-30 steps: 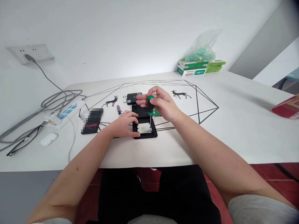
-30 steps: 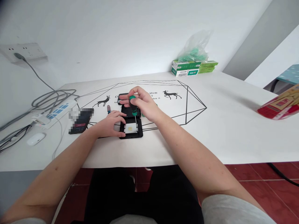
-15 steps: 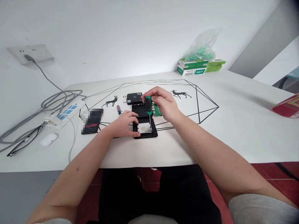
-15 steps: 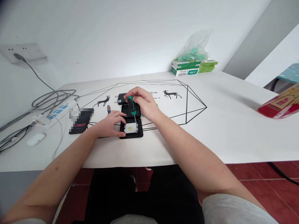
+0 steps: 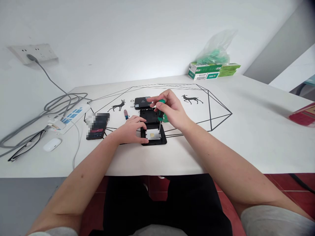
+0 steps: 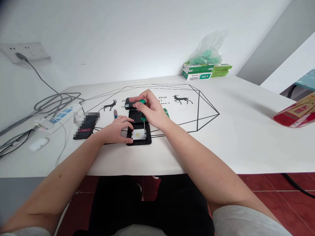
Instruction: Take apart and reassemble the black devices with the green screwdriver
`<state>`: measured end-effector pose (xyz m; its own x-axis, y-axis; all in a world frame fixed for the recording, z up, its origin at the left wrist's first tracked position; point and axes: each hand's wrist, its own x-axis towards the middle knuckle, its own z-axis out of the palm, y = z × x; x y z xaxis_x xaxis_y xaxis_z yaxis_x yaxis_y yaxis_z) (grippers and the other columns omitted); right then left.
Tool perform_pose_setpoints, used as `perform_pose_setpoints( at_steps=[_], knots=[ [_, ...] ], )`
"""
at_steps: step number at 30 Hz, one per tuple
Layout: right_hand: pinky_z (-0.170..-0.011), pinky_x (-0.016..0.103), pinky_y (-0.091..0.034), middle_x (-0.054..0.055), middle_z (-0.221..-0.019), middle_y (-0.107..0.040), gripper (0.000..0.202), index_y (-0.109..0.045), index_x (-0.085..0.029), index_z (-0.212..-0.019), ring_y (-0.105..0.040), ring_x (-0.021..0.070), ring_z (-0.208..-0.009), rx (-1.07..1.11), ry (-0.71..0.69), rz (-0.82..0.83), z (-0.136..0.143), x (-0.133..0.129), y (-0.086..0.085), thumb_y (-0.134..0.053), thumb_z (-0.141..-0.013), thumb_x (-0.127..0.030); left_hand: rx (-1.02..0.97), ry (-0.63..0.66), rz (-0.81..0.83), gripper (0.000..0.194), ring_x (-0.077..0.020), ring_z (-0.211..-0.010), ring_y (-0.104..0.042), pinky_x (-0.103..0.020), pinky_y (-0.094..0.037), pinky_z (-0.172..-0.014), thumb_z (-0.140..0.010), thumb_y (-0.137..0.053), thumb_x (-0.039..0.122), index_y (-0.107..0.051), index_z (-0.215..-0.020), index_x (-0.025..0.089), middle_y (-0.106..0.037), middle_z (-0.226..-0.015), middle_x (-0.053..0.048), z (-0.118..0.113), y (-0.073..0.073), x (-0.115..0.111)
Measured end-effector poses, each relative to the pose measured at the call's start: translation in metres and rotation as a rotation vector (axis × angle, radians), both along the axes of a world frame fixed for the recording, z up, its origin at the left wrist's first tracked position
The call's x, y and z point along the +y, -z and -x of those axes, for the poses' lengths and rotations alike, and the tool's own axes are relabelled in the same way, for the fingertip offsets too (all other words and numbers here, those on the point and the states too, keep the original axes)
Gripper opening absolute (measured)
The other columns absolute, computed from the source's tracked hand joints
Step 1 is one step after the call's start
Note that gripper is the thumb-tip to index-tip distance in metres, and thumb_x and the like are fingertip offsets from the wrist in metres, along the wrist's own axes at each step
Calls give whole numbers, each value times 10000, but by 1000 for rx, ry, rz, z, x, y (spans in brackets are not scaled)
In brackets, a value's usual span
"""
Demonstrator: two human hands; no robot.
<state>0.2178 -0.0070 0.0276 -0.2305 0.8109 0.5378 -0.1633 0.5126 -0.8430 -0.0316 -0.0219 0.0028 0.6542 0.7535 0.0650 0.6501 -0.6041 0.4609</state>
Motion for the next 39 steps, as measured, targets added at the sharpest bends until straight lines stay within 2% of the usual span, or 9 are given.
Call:
perform_pose_setpoints(
  at_steps=[6,8,12,16,21,26,30,34,39],
  knots=[
    [-903,448,-544,42,-1034,-675,89,-765,-290,-958,-617,231,-955,-81,265,-247,-3,7,3,-744,-941,-375,5,14,0,471,-415,-1524,-455,-651,-411,-1285,-798,-929,622,-774,-1085,283,-640,-1554,-105,0,1,1],
    [-910,460,-540,41,-1003,-685,84,-780,-289,-934,-620,236,-942,-85,293,-290,-3,6,2,-701,-944,-317,7,11,2,471,-413,-1532,-448,-648,-407,-1288,-801,-927,618,-771,-1092,283,-637,-1558,-106,0,1,1],
    [-993,485,-559,42,-1048,-768,161,-777,-283,-946,-693,259,-1039,-74,277,-258,-2,1,0,-626,-990,-316,16,-2,14,488,-413,-1543,-439,-650,-408,-1287,-796,-934,627,-765,-1092,278,-632,-1568,-111,1,0,1],
    [-1020,485,-577,40,-1106,-813,163,-753,-293,-990,-737,264,-1083,-58,235,-177,0,-5,0,-668,-1024,-429,12,4,7,486,-418,-1539,-445,-659,-401,-1289,-794,-929,628,-763,-1085,277,-640,-1562,-115,1,0,2],
    [-991,445,-583,10,-1044,-818,375,-598,-297,-944,-754,230,-1018,-19,197,-141,4,-7,-1,-924,-846,-457,4,0,2,477,-423,-1534,-449,-667,-406,-1288,-783,-931,626,-771,-1075,285,-644,-1555,-111,1,0,2],
    [-987,436,-603,-20,-968,-780,361,-528,-313,-1016,-785,204,-985,34,153,-65,6,-6,3,-820,-942,-513,0,5,2,475,-423,-1524,-459,-666,-412,-1285,-783,-931,634,-776,-1068,287,-655,-1541,-107,0,0,1],
    [-1007,468,-601,3,-1030,-789,243,-581,-308,-1072,-771,208,-968,3,115,-70,3,-6,6,-713,-1018,-504,10,-2,6,488,-418,-1533,-452,-655,-411,-1287,-782,-936,633,-770,-1073,279,-645,-1552,-112,0,0,1],
    [-1027,502,-580,66,-1195,-749,148,-721,-290,-1038,-699,267,-1154,-82,147,-205,-1,-3,1,-705,-1010,-434,19,-5,16,490,-415,-1548,-436,-654,-405,-1293,-797,-928,638,-768,-1088,279,-635,-1566,-109,0,0,1],
    [-1065,519,-567,59,-1032,-684,191,-810,-299,-1003,-659,266,-1086,-162,182,-310,-3,2,-3,-626,-1029,-341,11,3,9,490,-416,-1540,-440,-660,-406,-1289,-799,-923,643,-772,-1094,282,-634,-1569,-108,2,0,1]
  ],
)
